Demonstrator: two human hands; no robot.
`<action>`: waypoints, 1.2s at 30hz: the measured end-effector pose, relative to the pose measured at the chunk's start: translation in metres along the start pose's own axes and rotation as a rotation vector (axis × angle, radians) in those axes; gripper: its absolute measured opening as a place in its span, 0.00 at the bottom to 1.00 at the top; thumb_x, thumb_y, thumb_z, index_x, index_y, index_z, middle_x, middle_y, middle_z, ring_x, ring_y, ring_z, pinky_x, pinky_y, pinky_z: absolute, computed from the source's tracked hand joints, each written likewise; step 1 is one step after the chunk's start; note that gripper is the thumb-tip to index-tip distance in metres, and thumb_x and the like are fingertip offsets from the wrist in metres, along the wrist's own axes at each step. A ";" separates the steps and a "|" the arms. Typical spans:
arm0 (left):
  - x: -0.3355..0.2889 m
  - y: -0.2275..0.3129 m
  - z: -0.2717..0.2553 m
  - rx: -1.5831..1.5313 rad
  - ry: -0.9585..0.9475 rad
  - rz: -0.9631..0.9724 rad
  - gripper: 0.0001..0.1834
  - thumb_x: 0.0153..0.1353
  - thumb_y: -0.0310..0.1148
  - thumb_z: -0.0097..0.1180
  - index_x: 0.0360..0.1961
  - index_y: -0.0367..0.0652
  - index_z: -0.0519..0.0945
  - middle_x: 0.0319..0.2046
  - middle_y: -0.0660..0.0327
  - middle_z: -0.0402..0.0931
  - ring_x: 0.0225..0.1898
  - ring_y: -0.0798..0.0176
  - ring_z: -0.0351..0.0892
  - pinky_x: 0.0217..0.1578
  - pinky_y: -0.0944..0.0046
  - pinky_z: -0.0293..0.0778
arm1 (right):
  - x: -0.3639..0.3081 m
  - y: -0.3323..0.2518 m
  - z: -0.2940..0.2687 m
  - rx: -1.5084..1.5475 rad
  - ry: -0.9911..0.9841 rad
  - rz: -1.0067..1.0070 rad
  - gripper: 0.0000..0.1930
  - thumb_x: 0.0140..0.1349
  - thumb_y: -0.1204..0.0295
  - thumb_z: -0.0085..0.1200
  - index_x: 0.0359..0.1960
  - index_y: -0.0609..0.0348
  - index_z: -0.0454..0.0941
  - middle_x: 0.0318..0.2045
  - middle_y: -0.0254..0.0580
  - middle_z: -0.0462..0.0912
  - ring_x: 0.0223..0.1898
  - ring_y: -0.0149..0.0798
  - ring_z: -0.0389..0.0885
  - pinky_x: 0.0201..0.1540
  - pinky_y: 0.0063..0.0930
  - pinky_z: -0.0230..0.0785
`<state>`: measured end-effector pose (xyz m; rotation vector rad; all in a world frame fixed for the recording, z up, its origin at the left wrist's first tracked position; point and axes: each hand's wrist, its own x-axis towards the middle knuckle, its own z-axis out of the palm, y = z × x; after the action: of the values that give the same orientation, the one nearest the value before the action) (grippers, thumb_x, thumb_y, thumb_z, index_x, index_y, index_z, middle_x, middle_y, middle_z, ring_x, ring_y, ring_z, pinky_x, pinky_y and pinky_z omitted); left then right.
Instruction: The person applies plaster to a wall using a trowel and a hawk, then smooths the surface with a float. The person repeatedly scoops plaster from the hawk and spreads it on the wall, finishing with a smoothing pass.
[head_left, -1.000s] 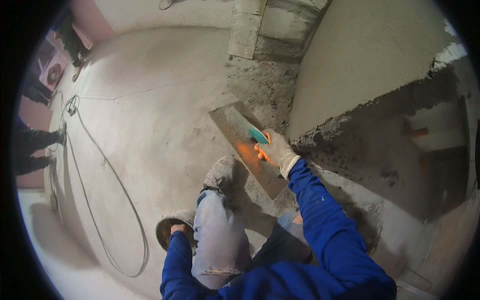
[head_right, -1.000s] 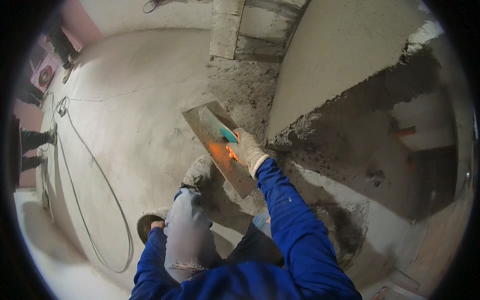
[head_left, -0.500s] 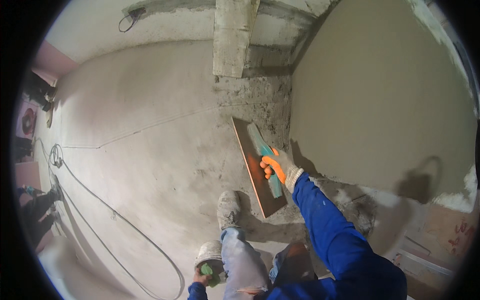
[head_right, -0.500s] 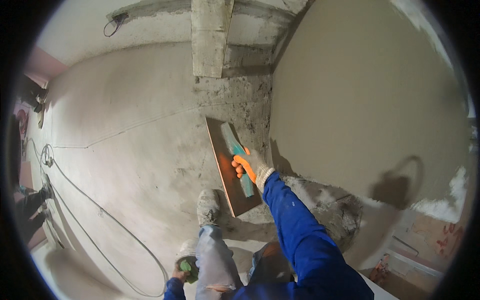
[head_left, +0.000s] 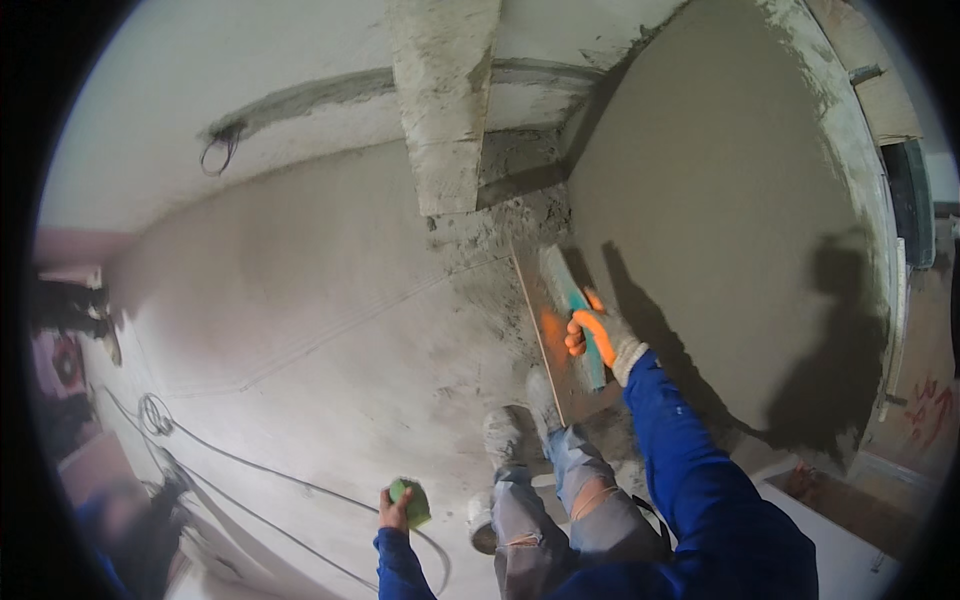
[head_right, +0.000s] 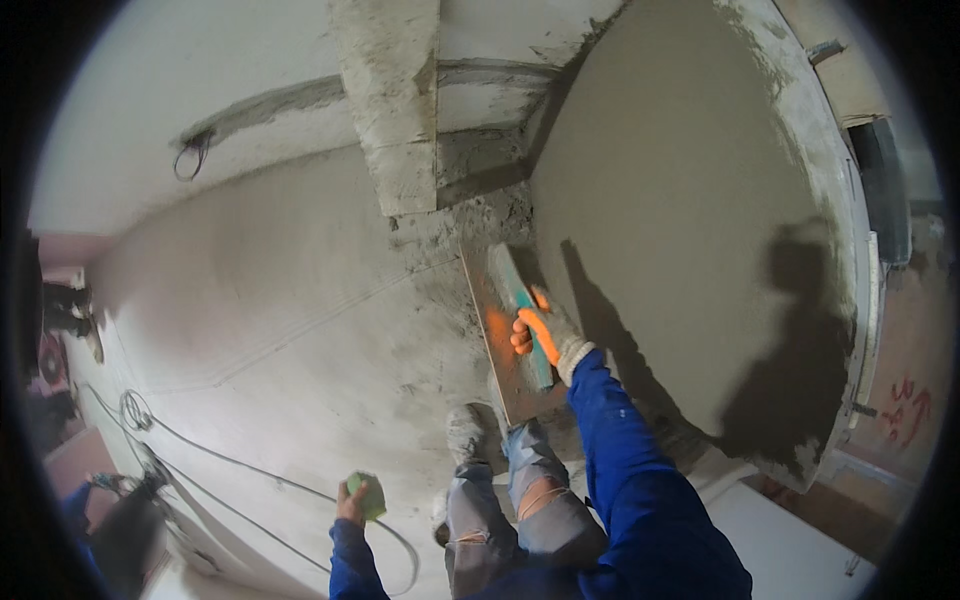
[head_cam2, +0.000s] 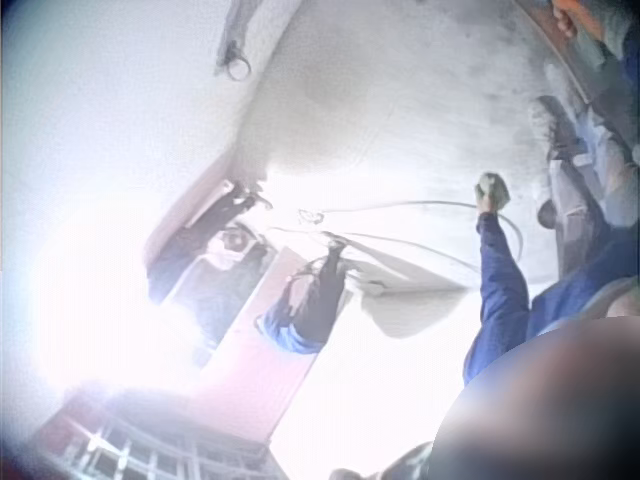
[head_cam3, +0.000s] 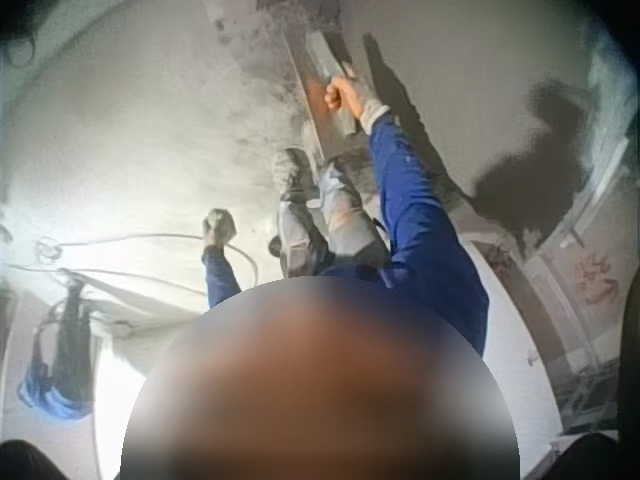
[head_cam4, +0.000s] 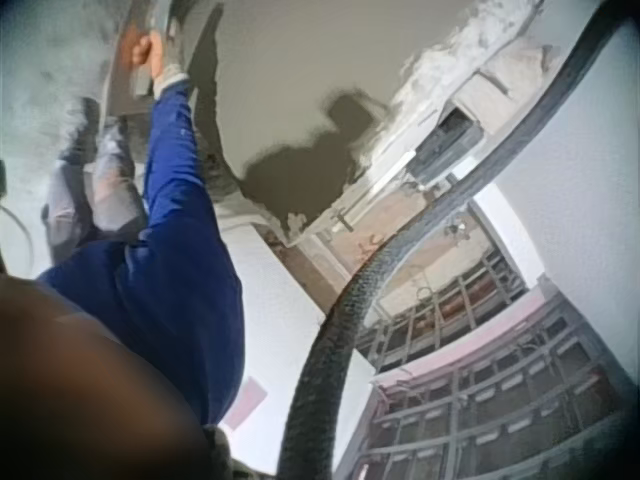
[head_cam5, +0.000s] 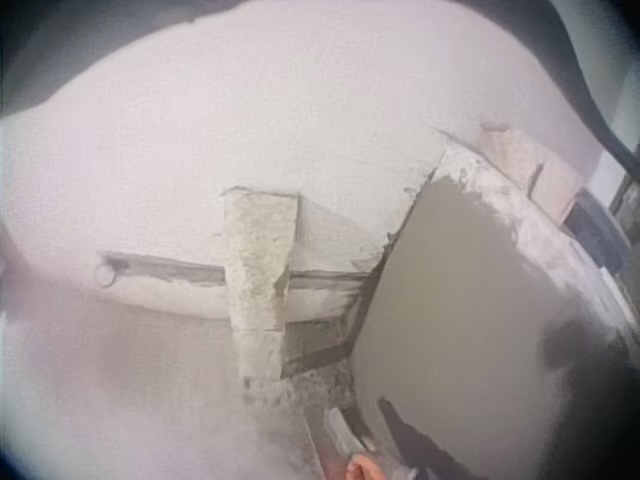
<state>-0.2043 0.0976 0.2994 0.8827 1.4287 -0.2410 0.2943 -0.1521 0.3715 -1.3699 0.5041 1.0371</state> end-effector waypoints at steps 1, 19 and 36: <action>0.009 0.043 0.018 0.020 -0.042 0.072 0.23 0.55 0.31 0.66 0.49 0.40 0.70 0.41 0.57 0.75 0.41 0.60 0.77 0.42 0.59 0.77 | 0.002 -0.014 0.002 0.008 -0.036 -0.041 0.26 0.66 0.66 0.48 0.65 0.48 0.58 0.27 0.41 0.75 0.20 0.32 0.72 0.21 0.31 0.68; 0.271 0.326 0.496 -0.081 -0.586 0.134 0.28 0.55 0.28 0.58 0.58 0.45 0.66 0.48 0.57 0.73 0.46 0.54 0.77 0.44 0.51 0.77 | 0.000 0.110 -0.079 0.108 0.337 0.300 0.37 0.67 0.72 0.50 0.73 0.46 0.45 0.36 0.41 0.77 0.21 0.29 0.74 0.19 0.29 0.69; 0.311 0.395 0.419 1.433 -0.915 0.579 0.29 0.48 0.37 0.65 0.51 0.38 0.73 0.39 0.49 0.81 0.41 0.55 0.81 0.43 0.59 0.75 | 0.282 0.141 -0.079 -1.396 1.020 -0.222 0.24 0.67 0.53 0.47 0.61 0.46 0.67 0.34 0.48 0.81 0.26 0.46 0.82 0.25 0.41 0.76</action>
<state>0.4170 0.2006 0.1212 1.9130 -0.0865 -1.1128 0.3378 -0.1583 0.0492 -3.1505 0.2736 0.3095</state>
